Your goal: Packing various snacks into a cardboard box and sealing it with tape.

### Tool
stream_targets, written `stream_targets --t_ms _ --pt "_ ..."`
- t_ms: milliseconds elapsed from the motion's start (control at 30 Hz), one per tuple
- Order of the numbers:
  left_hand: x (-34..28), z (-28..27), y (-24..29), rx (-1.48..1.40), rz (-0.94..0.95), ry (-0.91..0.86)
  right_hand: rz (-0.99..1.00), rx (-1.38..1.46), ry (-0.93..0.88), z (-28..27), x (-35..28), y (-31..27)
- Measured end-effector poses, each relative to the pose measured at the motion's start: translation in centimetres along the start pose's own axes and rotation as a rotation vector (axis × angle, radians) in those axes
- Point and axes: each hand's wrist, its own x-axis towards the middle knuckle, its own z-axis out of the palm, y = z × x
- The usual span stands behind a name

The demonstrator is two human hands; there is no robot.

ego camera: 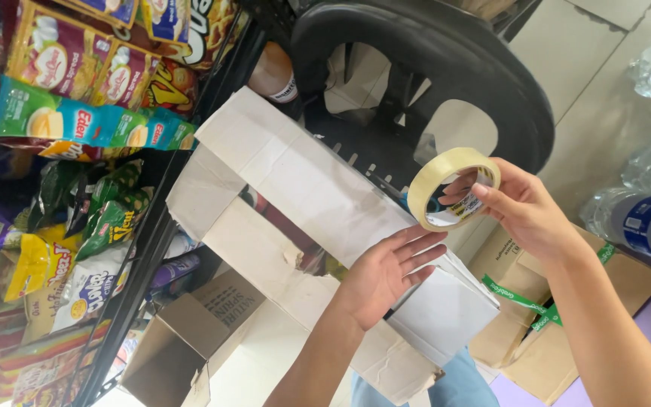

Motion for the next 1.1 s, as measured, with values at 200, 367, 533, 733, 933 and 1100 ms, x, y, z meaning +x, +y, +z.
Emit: stream_targets --t_ms 200,367,533,733,933,1100 --pt "0.3 0.9 -0.2 -0.02 -0.044 -0.001 0.012 -0.045 0.043 -0.6 -1.3 -0.7" --pt "0.5 1.1 -0.4 0.041 -0.009 0.056 -0.044 -0.096 0.015 -1.3 -2.1 -0.7" --pt "2.2 -1.0 -2.1 0.06 -0.018 0.169 -0.115 -0.169 0.005 -1.0 -3.3 0.4" --pt "2.2 -3.8 -2.3 0.197 0.016 0.208 -0.181 -0.475 0.034 0.8 -5.7 3.8" --pt "-1.4 -6.6 2.5 0.934 0.446 0.263 -0.481 -0.822 -0.059 7.8 -6.3 0.9" --pt "-6.5 -12.6 12.2 1.275 0.745 0.582 -0.057 -1.431 0.078 4.5 -9.3 5.1"
